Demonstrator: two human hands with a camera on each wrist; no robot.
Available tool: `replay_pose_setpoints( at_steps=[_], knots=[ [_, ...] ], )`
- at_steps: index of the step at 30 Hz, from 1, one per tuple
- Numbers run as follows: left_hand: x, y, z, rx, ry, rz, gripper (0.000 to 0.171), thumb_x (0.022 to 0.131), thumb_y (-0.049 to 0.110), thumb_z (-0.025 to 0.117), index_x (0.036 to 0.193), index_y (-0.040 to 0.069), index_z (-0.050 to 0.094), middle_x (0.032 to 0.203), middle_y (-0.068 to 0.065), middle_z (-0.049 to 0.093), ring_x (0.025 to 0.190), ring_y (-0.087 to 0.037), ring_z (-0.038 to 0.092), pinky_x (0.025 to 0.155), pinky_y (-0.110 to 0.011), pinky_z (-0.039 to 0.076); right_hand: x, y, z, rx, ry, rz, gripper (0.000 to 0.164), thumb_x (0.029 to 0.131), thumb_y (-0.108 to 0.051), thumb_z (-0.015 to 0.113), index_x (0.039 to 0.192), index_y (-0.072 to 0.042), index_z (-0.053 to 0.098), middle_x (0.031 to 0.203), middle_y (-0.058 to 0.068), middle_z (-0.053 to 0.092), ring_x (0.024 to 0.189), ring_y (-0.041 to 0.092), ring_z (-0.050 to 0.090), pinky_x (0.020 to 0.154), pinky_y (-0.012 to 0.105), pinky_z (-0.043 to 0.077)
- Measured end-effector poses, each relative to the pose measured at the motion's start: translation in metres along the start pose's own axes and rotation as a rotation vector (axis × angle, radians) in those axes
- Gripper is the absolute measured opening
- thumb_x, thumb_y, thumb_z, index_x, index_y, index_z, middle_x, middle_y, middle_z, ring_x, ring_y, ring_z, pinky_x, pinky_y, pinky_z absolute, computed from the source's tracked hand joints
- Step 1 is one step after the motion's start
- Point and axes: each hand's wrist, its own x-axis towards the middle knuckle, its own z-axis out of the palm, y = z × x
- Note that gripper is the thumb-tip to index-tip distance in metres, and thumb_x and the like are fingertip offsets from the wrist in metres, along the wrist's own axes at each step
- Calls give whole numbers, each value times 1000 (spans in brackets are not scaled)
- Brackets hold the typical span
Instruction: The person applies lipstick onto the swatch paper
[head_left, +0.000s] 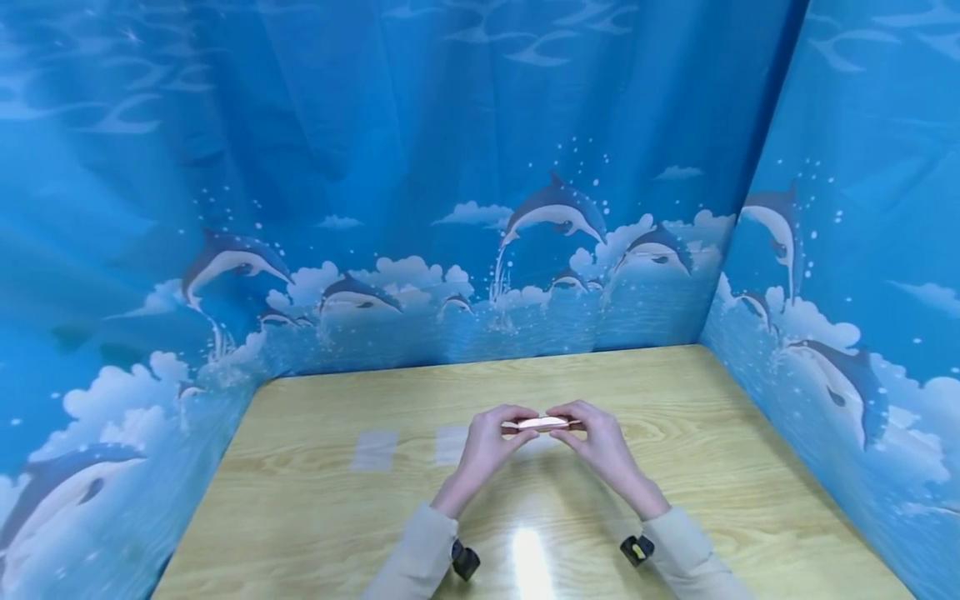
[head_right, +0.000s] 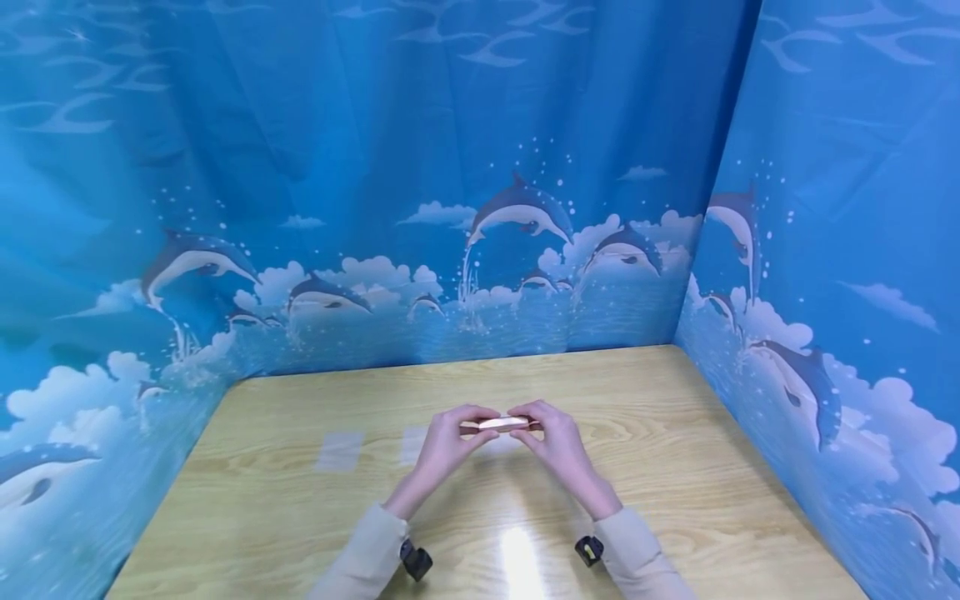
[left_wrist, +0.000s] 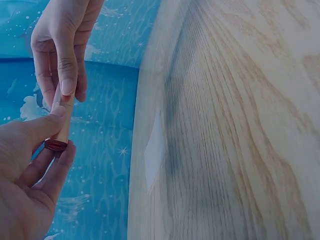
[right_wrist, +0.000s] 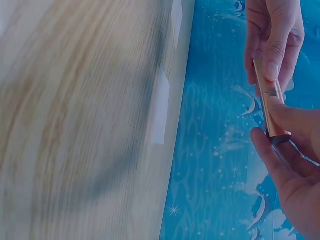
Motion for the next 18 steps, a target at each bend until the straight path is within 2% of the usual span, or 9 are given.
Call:
replay_pose_setpoints(
  at_steps=[9,18],
  knots=[
    [-12,-2,-14,11,-4,-4,24,89,18,79,112,13,77,104,-4,76,93,-14,71,74,-15,59,-1,-9,11,37,-32,9,28,82,-2,82,108,-8,74,102,10,73,91,25,72,79,24,62],
    [-22,-6,-25,9,10,-23,25,88,17,80,112,13,77,105,-2,76,93,-14,71,76,-16,59,-1,-17,22,39,-53,21,28,83,-5,82,108,-10,74,102,2,73,88,17,70,77,22,62]
  ],
)
